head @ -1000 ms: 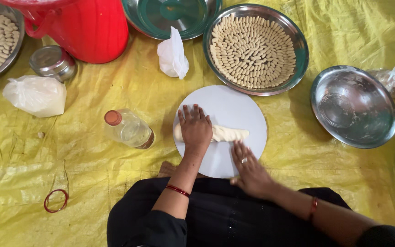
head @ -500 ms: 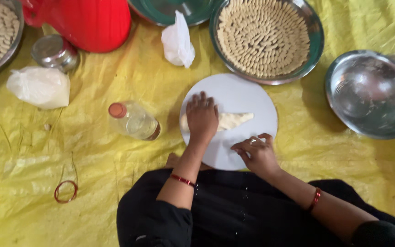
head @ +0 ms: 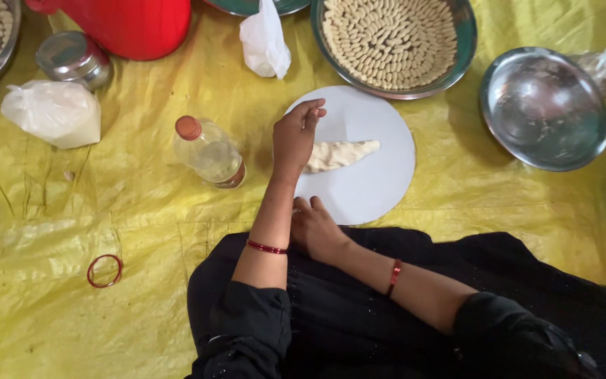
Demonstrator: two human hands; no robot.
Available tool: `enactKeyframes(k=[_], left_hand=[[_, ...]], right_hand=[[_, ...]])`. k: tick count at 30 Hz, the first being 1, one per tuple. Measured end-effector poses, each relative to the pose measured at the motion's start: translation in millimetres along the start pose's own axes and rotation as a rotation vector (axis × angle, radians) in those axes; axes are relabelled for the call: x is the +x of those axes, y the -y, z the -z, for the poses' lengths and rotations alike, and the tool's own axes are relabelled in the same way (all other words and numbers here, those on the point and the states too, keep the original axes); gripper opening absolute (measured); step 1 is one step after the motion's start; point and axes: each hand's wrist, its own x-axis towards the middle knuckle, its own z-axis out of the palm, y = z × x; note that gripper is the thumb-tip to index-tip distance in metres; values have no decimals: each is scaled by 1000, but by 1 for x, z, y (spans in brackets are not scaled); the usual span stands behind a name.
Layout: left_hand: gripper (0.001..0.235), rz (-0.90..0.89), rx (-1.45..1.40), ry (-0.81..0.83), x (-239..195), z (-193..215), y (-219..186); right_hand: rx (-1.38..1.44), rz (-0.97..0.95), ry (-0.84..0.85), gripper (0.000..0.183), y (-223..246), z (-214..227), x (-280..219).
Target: The person kneads a dough-like substance on a white plate, then rolls it into a log and uses a grooved wooden board to press and shape small pieces into ridged forms. The shaped pieces are placed onto a nearby metal tray.
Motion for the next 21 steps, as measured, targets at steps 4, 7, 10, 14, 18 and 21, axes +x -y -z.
enactKeyframes(k=[4,7,10,14,18,21], left_hand=[[23,-34,192,6,-5,5,-14],[23,-38,222,3,-5,4,-19],[23,-41,250,6,-11,4,-20],[23,-45,308,42,-23,2,-22],[24,-13,347,71,-36,10,-21],[25,-89,316,-3,-39,16,-21]], right_hand=[[-153,-84,-55,28,18,-20,8],[-110,-122,-12,26,15,-37,19],[57,-174,113,26,11,-45,28],[259,-223,-114,40,16,-27,25],[279,-334,25,32,26,22,1],[303,-562,84,46,0,71,-29]])
